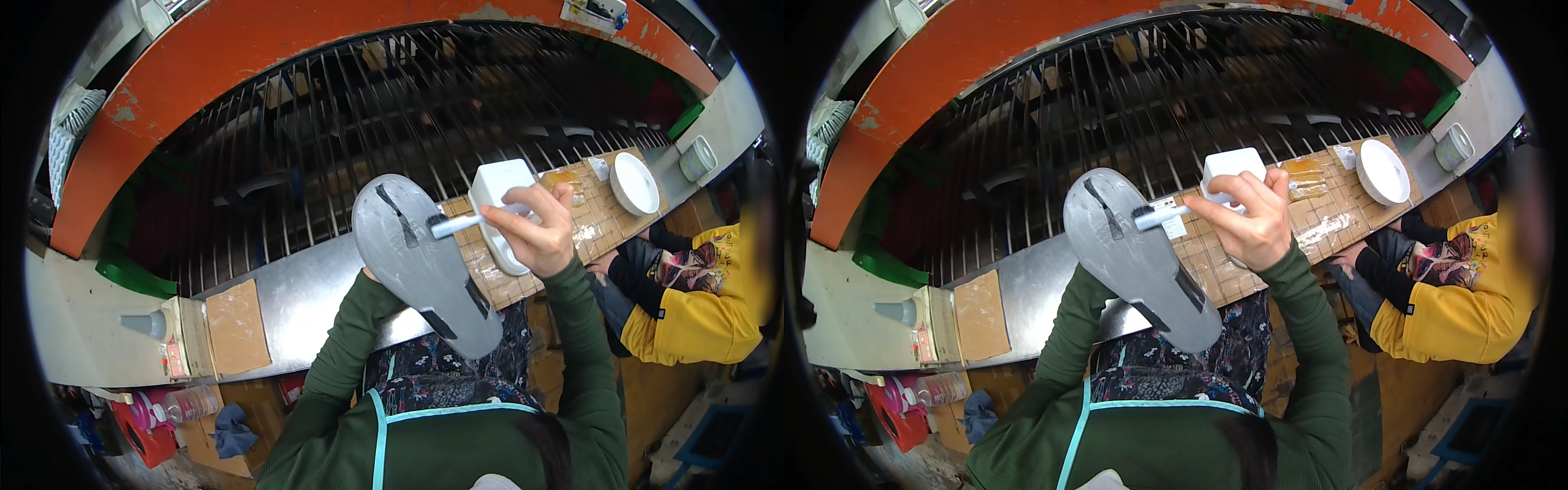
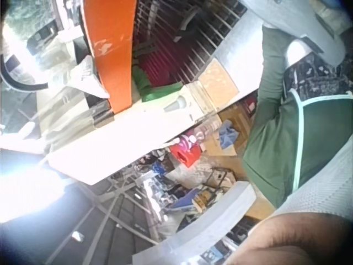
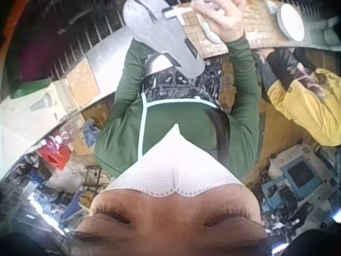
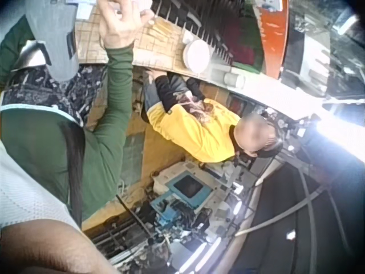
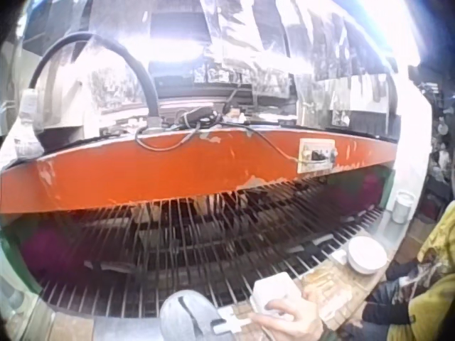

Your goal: The person paints a gray plastic part with a small brush, repeatedly dipping the brush into a white container and applying paint to the surface. The person rotates the part to cover different areas and places it on a metal rack after painting.

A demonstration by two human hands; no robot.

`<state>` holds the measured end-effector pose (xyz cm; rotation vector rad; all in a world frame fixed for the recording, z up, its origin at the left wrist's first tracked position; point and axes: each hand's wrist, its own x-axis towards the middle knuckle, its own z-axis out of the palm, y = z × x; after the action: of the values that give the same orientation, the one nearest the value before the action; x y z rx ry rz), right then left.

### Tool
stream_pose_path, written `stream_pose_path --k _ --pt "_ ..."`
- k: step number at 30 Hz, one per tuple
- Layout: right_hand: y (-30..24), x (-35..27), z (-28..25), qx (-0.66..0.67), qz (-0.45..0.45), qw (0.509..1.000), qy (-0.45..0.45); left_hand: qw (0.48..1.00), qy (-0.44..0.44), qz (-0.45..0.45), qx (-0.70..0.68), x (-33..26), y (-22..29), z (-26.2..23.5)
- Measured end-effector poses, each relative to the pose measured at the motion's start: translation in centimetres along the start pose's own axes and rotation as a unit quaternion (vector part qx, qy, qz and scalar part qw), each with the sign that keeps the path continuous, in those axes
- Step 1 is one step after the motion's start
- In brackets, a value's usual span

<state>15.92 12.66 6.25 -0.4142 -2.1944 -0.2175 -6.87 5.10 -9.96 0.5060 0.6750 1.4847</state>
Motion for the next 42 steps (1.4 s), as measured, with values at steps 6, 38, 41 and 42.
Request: stream_pose_path --k 6,38,41,42 --pt "1.2 0.5 0.0 0.074 0.038 0.996 -0.029 1.000 0.001 -0.001 0.027 1.5 -0.8 1.0" --pt "-5.5 -17.6 10.4 0.868 0.415 0.268 0.056 0.885 0.305 0.099 -0.338 -0.1 6.2 1.8" --pt "-5.6 -17.3 10.2 0.857 0.431 0.277 0.049 0.885 0.311 0.110 -0.328 -0.1 6.2 2.1" --pt "-5.6 -17.3 10.2 0.855 0.435 0.279 0.050 0.884 0.316 0.111 -0.327 -0.1 6.3 2.0"
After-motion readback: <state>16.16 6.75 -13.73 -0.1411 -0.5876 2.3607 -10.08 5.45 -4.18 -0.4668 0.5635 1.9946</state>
